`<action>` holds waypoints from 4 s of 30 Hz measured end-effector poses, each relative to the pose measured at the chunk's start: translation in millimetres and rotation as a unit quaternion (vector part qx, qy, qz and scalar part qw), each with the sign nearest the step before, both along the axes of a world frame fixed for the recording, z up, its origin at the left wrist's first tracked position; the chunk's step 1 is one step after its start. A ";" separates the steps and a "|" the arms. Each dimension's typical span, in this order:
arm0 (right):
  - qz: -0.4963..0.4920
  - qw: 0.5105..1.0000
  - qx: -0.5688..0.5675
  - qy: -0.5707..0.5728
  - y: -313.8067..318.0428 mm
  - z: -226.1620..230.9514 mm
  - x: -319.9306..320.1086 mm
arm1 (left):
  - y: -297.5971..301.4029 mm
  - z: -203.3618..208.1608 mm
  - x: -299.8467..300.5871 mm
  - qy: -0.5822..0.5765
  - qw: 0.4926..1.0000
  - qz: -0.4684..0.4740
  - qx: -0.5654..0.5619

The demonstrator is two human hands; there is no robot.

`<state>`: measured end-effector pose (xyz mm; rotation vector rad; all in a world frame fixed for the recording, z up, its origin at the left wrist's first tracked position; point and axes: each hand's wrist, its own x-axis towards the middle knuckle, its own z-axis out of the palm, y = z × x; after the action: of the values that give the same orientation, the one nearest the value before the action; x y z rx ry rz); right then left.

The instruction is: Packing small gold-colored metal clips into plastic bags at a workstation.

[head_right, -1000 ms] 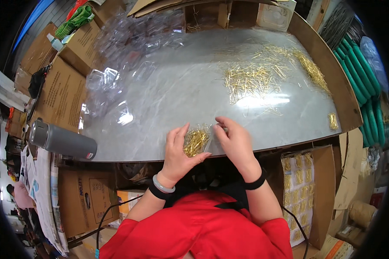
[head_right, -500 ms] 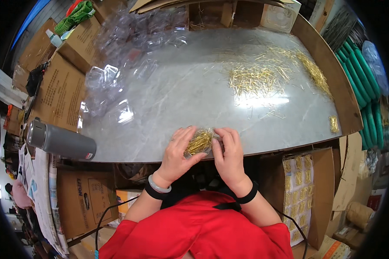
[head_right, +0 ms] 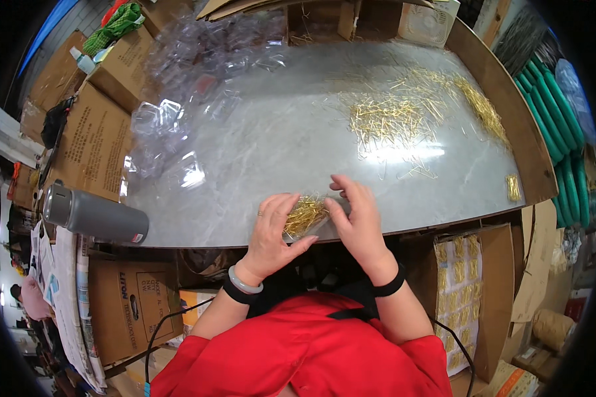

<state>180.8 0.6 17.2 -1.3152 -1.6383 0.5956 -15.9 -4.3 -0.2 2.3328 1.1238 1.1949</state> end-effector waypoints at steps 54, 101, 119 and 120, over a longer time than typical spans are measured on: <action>-0.001 0.999 -0.035 -0.027 -6.6 4.8 -2.4 | -4.1 -3.8 8.1 0.015 0.999 0.036 -0.005; -0.055 0.988 0.051 -0.133 1.0 -2.5 -12.4 | -4.6 -4.2 7.8 0.038 0.999 0.023 0.016; -0.009 1.000 0.008 -0.010 1.4 -1.3 -13.4 | -6.3 -10.3 8.4 0.015 0.999 0.045 0.020; -0.012 1.000 0.004 0.002 3.7 -3.7 -12.6 | -6.2 -9.7 8.0 0.014 0.999 0.045 0.021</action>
<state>168.1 4.3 13.6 -1.3244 -1.6178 0.5769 -7.9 -10.5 -9.9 2.3595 1.2373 1.2329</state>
